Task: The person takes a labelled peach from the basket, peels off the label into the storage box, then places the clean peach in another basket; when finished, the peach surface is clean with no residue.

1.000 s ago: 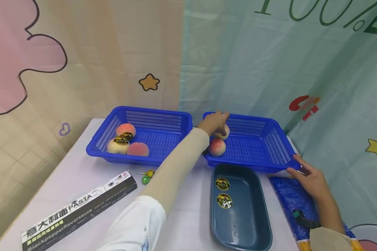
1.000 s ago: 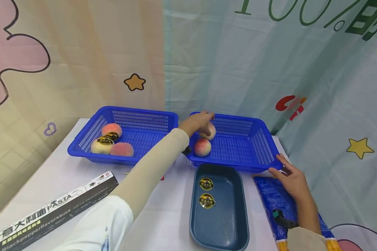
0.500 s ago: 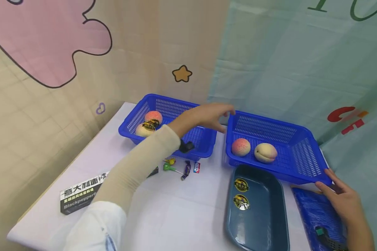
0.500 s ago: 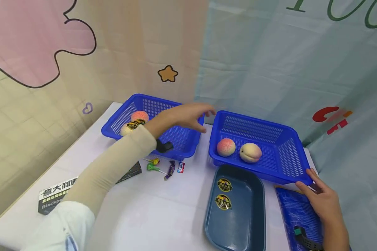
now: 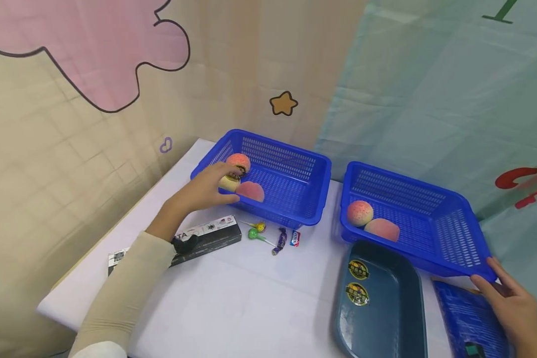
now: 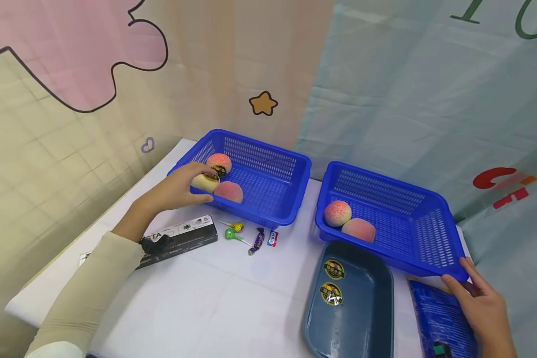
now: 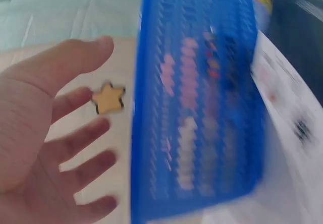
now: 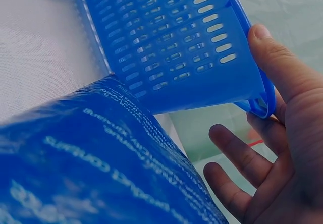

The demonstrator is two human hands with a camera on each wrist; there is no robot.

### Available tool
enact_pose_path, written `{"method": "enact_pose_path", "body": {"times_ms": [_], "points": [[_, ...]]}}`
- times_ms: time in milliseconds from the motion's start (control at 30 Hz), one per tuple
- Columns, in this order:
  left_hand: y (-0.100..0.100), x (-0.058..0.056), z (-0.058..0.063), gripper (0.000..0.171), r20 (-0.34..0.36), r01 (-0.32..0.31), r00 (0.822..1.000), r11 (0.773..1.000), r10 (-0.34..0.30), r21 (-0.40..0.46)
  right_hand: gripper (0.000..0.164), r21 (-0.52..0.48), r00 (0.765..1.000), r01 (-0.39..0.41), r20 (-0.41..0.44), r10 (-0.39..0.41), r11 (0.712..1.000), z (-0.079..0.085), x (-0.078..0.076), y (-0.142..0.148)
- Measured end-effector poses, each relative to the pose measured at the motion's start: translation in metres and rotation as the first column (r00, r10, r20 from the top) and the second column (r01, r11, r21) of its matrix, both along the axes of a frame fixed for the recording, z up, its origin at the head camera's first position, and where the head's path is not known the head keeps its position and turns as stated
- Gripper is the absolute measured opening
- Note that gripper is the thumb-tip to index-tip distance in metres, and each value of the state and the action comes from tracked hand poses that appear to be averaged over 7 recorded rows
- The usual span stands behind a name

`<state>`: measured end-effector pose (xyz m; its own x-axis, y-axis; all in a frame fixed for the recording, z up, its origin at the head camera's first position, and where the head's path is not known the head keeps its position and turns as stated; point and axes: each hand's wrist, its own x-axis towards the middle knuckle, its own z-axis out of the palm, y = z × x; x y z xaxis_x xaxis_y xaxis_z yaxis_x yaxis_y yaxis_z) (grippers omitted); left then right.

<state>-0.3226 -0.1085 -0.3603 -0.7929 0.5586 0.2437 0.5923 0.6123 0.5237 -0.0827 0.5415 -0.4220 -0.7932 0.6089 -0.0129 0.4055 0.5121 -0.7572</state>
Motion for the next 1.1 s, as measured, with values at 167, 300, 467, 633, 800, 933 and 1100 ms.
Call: {"method": "enact_pose_path", "body": {"times_ms": [167, 300, 467, 633, 800, 933, 1100], "points": [[-0.036, 0.000, -0.021, 0.072, -0.073, -0.195, 0.977, 0.978, 0.200, 0.072, 0.078, 0.016, 0.999, 0.035, 0.031, -0.035, 0.999, 0.005, 0.001, -0.007], [-0.048, -0.007, -0.032, 0.075, -0.023, -0.258, 0.963, 0.947, 0.267, 0.190, 0.071, 0.011, 0.987, 0.060, -0.149, -0.058, 0.998, 0.020, 0.002, -0.028], [-0.054, -0.010, -0.042, 0.068, -0.002, -0.286, 0.955, 0.927, 0.295, 0.241, 0.059, 0.162, 0.901, -0.103, -0.402, 0.161, 0.981, 0.062, -0.014, -0.074], [-0.060, -0.003, -0.049, 0.064, 0.005, -0.341, 0.937, 0.911, 0.349, 0.233, 0.056, 0.271, 0.604, -0.628, -0.422, 0.676, 0.730, 0.105, -0.066, -0.137], [-0.066, 0.002, -0.053, 0.058, -0.001, -0.379, 0.919, 0.887, 0.393, 0.263, 0.046, 0.283, 0.384, -0.868, -0.140, 0.913, 0.408, 0.129, -0.139, -0.223], [-0.065, 0.002, -0.056, 0.056, -0.018, -0.361, 0.923, 0.885, 0.383, 0.295, 0.050, 0.245, 0.303, -0.928, 0.056, 0.951, 0.281, 0.132, -0.196, -0.289], [-0.060, 0.003, -0.060, 0.056, -0.016, -0.351, 0.927, 0.881, 0.375, 0.317, 0.054, 0.168, 0.275, -0.953, 0.139, 0.951, 0.251, 0.115, -0.253, -0.349]]}}
